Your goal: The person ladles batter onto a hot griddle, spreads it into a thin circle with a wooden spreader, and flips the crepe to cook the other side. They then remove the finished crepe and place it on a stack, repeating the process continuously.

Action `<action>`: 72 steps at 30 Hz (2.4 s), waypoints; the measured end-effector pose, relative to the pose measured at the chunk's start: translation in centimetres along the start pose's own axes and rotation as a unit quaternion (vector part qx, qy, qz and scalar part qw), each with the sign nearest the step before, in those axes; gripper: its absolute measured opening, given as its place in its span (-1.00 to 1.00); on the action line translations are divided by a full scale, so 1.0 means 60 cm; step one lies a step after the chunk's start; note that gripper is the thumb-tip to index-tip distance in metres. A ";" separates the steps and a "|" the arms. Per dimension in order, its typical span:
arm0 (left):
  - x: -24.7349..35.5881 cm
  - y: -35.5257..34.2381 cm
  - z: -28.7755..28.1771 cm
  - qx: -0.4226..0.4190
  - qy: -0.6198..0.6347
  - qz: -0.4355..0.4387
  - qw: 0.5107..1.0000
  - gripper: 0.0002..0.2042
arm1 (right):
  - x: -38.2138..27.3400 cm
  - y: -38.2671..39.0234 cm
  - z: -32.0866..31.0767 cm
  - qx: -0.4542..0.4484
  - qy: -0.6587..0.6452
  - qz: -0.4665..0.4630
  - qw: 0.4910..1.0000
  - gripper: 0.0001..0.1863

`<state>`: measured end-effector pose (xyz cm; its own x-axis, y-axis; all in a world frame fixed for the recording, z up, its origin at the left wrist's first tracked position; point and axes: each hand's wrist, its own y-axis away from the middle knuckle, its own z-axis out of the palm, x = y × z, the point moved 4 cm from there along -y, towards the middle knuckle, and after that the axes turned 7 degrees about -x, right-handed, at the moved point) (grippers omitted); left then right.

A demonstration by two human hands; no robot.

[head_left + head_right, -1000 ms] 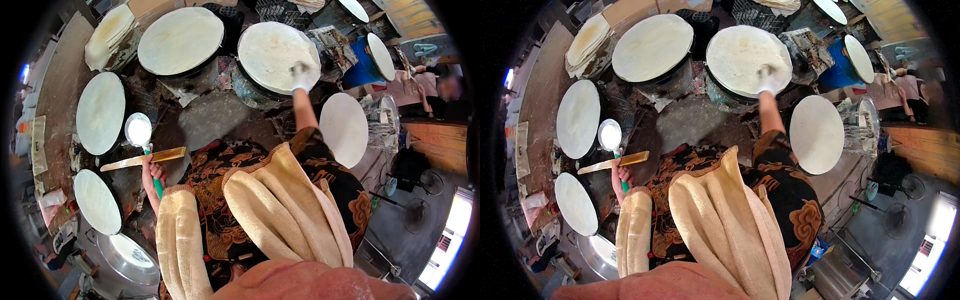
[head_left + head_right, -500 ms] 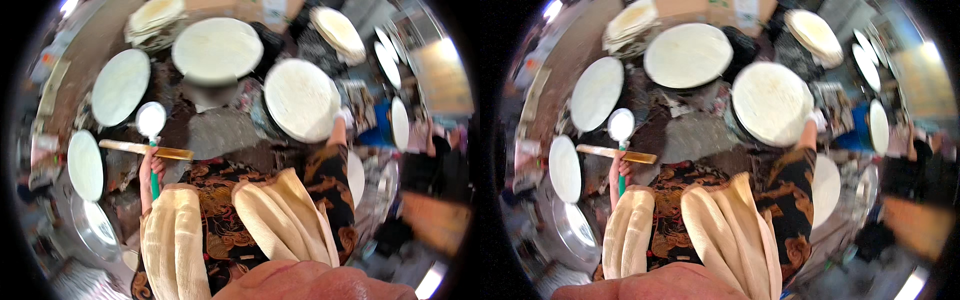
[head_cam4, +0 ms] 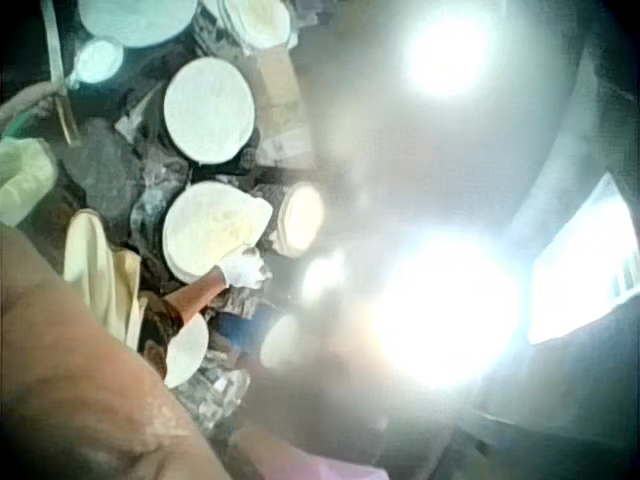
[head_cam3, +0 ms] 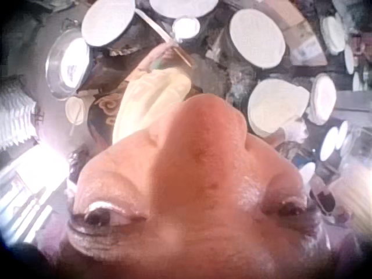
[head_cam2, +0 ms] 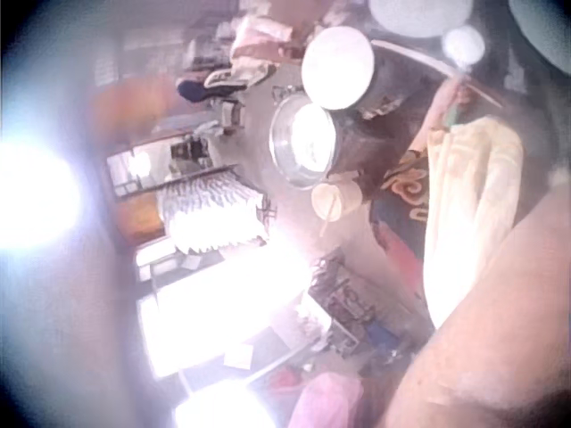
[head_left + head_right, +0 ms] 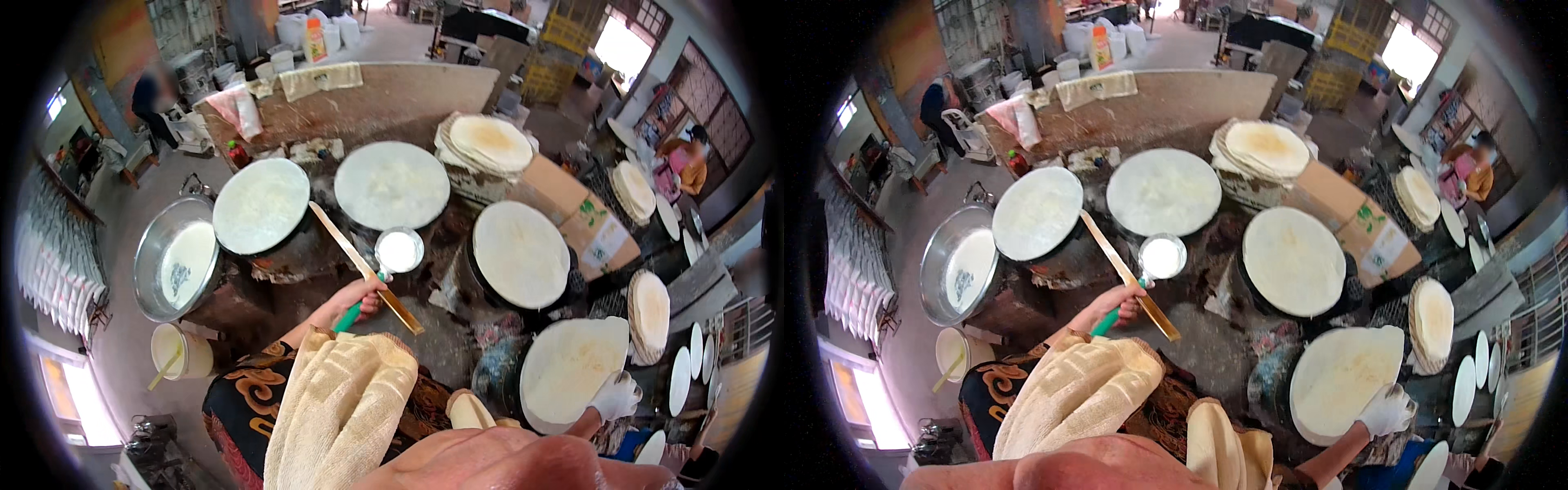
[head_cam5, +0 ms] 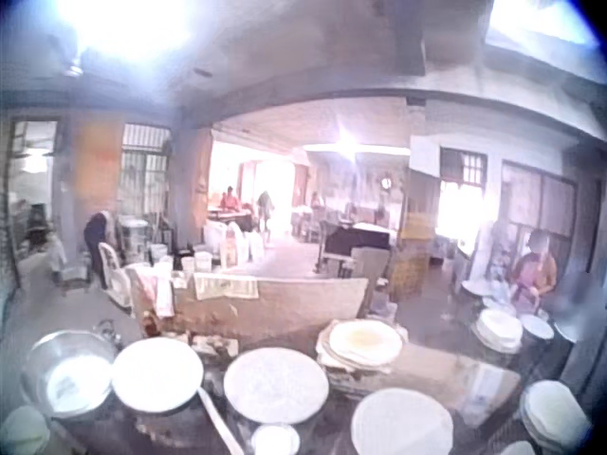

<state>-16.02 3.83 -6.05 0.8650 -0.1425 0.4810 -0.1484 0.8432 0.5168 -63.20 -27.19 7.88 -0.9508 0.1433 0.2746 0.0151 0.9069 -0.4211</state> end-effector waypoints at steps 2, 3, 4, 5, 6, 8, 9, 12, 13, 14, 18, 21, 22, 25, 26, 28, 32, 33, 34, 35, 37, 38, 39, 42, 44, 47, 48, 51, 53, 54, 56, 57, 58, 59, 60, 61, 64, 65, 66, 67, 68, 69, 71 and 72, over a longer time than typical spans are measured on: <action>0.034 0.030 0.008 -0.004 -0.007 0.023 1.000 -0.86 | -0.064 0.015 -0.062 0.006 -0.040 -0.031 0.999 -0.70; 0.047 0.039 -0.009 0.016 -0.022 0.011 1.000 -0.88 | -0.104 0.027 -0.094 0.009 -0.051 -0.049 0.997 -0.70; 0.060 0.043 -0.032 0.022 -0.026 0.003 0.999 -0.88 | -0.142 0.032 -0.121 0.012 -0.062 -0.066 0.996 -0.70; 0.068 0.036 -0.047 0.019 -0.031 0.017 0.999 -0.85 | -0.161 0.033 -0.140 -0.031 -0.067 -0.080 0.994 -0.70; 0.078 0.030 -0.060 0.015 -0.036 0.030 0.999 -0.83 | -0.180 0.039 -0.174 0.002 -0.069 -0.102 0.992 -0.71; 0.103 0.042 -0.097 0.014 -0.055 0.032 0.998 -0.83 | -0.233 0.061 -0.242 0.058 -0.087 -0.158 0.982 -0.73; 0.120 0.061 -0.117 0.022 -0.066 0.036 0.997 -0.83 | -0.264 0.069 -0.274 0.054 -0.105 -0.171 0.978 -0.74; 0.161 0.102 -0.154 0.033 -0.052 0.052 0.997 -0.87 | -0.328 0.079 -0.338 0.060 -0.169 -0.200 0.963 -0.74; 0.174 0.109 -0.170 0.039 -0.039 0.065 0.996 -0.87 | -0.349 0.081 -0.351 0.071 -0.196 -0.200 0.957 -0.74; 0.185 0.117 -0.184 0.046 -0.026 0.076 0.996 -0.88 | -0.371 0.079 -0.362 0.062 -0.217 -0.213 0.951 -0.74; 0.227 0.135 -0.218 0.075 -0.014 0.111 0.991 -0.86 | -0.453 0.037 -0.377 0.048 -0.285 -0.247 0.925 -0.70; 0.241 0.134 -0.238 0.109 0.009 0.115 0.987 -0.85 | -0.538 -0.035 -0.336 0.000 -0.400 -0.302 0.865 -0.62; 0.241 0.132 -0.255 0.121 0.020 0.116 0.986 -0.85 | -0.583 -0.054 -0.330 -0.062 -0.352 -0.300 0.884 -0.57; 0.246 0.133 -0.284 0.184 0.047 0.149 0.971 -0.83 | -0.751 -0.118 -0.250 -0.171 -0.386 -0.373 0.826 -0.49; 0.249 0.137 -0.290 0.200 0.044 0.141 0.969 -0.84 | -0.807 -0.123 -0.249 -0.255 -0.427 -0.396 0.772 -0.49; 0.244 0.106 -0.303 0.176 0.092 0.162 0.966 -0.85 | -0.874 -0.178 -0.226 -0.246 -0.429 -0.407 0.768 -0.54; 0.272 0.068 -0.276 0.202 0.128 0.192 0.952 -0.83 | -1.020 -0.367 -0.148 -0.195 -0.424 -0.349 0.813 -0.53; 0.285 0.069 -0.257 0.209 0.154 0.201 0.945 -0.83 | -1.047 -0.403 -0.170 -0.101 -0.393 -0.353 0.843 -0.50; 0.288 0.052 -0.245 0.204 0.184 0.198 0.941 -0.82 | -1.048 -0.449 -0.195 -0.054 -0.361 -0.312 0.877 -0.50; 0.295 0.050 -0.259 0.192 0.177 0.231 0.937 -0.81 | -1.075 -0.467 -0.226 -0.037 -0.373 -0.299 0.878 -0.52; 0.305 0.031 -0.277 0.190 0.204 0.238 0.930 -0.81 | -1.113 -0.525 -0.256 0.024 -0.363 -0.295 0.883 -0.58; 0.307 0.017 -0.279 0.186 0.217 0.239 0.928 -0.81 | -1.121 -0.555 -0.249 0.092 -0.363 -0.314 0.872 -0.61; 0.316 0.014 -0.267 0.194 0.213 0.252 0.924 -0.81 | -1.129 -0.544 -0.268 0.130 -0.342 -0.324 0.872 -0.62; 0.336 -0.005 -0.234 0.168 0.233 0.268 0.920 -0.80 | -1.126 -0.502 -0.257 0.198 -0.285 -0.380 0.857 -0.68; 0.352 -0.015 -0.211 0.173 0.230 0.262 0.921 -0.80 | -1.155 -0.479 -0.199 0.174 -0.221 -0.429 0.858 -0.72; 0.359 -0.036 -0.218 0.157 0.248 0.257 0.921 -0.79 | -1.213 -0.437 -0.067 0.138 -0.112 -0.497 0.849 -0.67; 0.357 -0.038 -0.219 0.155 0.256 0.258 0.919 -0.78 | -1.230 -0.416 -0.032 0.117 -0.112 -0.483 0.860 -0.71; 0.367 -0.047 -0.209 0.213 0.230 0.258 0.914 -0.80 | -1.279 -0.367 0.085 0.063 -0.144 -0.501 0.851 -0.79; 0.364 -0.047 -0.217 0.246 0.230 0.255 0.907 -0.82 | -1.305 -0.334 0.123 0.051 -0.157 -0.515 0.841 -0.79; 0.363 -0.050 -0.217 0.247 0.232 0.254 0.906 -0.83 | -1.312 -0.324 0.133 0.043 -0.163 -0.519 0.838 -0.79; 0.363 -0.055 -0.214 0.249 0.236 0.251 0.906 -0.84 | -1.325 -0.320 0.146 0.062 -0.180 -0.511 0.838 -0.79; 0.358 -0.055 -0.218 0.249 0.244 0.252 0.903 -0.84 | -1.328 -0.320 0.136 0.077 -0.182 -0.508 0.839 -0.78; 0.355 -0.057 -0.221 0.249 0.244 0.254 0.902 -0.84 | -1.331 -0.321 0.127 0.092 -0.184 -0.504 0.839 -0.78; 0.351 -0.059 -0.223 0.249 0.243 0.256 0.902 -0.84 | -1.337 -0.320 0.125 0.081 -0.173 -0.512 0.837 -0.77; 0.349 -0.061 -0.223 0.250 0.243 0.257 0.901 -0.84 | -1.343 -0.318 0.124 0.071 -0.161 -0.520 0.836 -0.76; 0.348 -0.064 -0.221 0.243 0.246 0.262 0.901 -0.84 | -1.344 -0.319 0.124 0.062 -0.148 -0.527 0.834 -0.74; 0.342 -0.076 -0.229 0.228 0.251 0.270 0.901 -0.83 | -1.345 -0.303 0.142 -0.045 -0.115 -0.539 0.833 -0.73; 0.337 -0.075 -0.242 0.230 0.250 0.273 0.900 -0.83 | -1.344 -0.298 0.138 -0.028 -0.091 -0.519 0.849 -0.73; 0.328 -0.065 -0.245 0.241 0.251 0.282 0.894 -0.82 | -1.348 -0.288 0.133 -0.012 -0.072 -0.507 0.859 -0.74; 0.335 -0.060 -0.219 0.243 0.291 0.273 0.884 -0.83 | -1.369 -0.269 0.117 0.010 -0.056 -0.507 0.860 -0.74; 0.342 -0.062 -0.206 0.221 0.294 0.288 0.884 -0.87 | -1.368 -0.287 0.117 -0.183 -0.041 -0.402 0.896 -0.73; 0.345 -0.055 -0.201 0.209 0.296 0.294 0.884 -0.89 | -1.340 -0.253 0.033 -0.188 -0.062 -0.442 0.875 -0.69; 0.355 -0.041 -0.190 0.182 0.285 0.313 0.888 -0.91 | -1.341 -0.224 0.036 -0.075 -0.206 -0.509 0.832 -0.61; 0.351 -0.025 -0.189 0.212 0.294 0.313 0.878 -0.89 | -1.355 -0.180 -0.003 -0.162 -0.287 -0.516 0.790 -0.60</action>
<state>7.85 5.42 -4.71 0.6302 0.6768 0.3806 -0.7396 0.3740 0.5596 14.02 -48.58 -9.74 -0.4905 -0.8586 -0.1493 -0.8706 0.4902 0.0409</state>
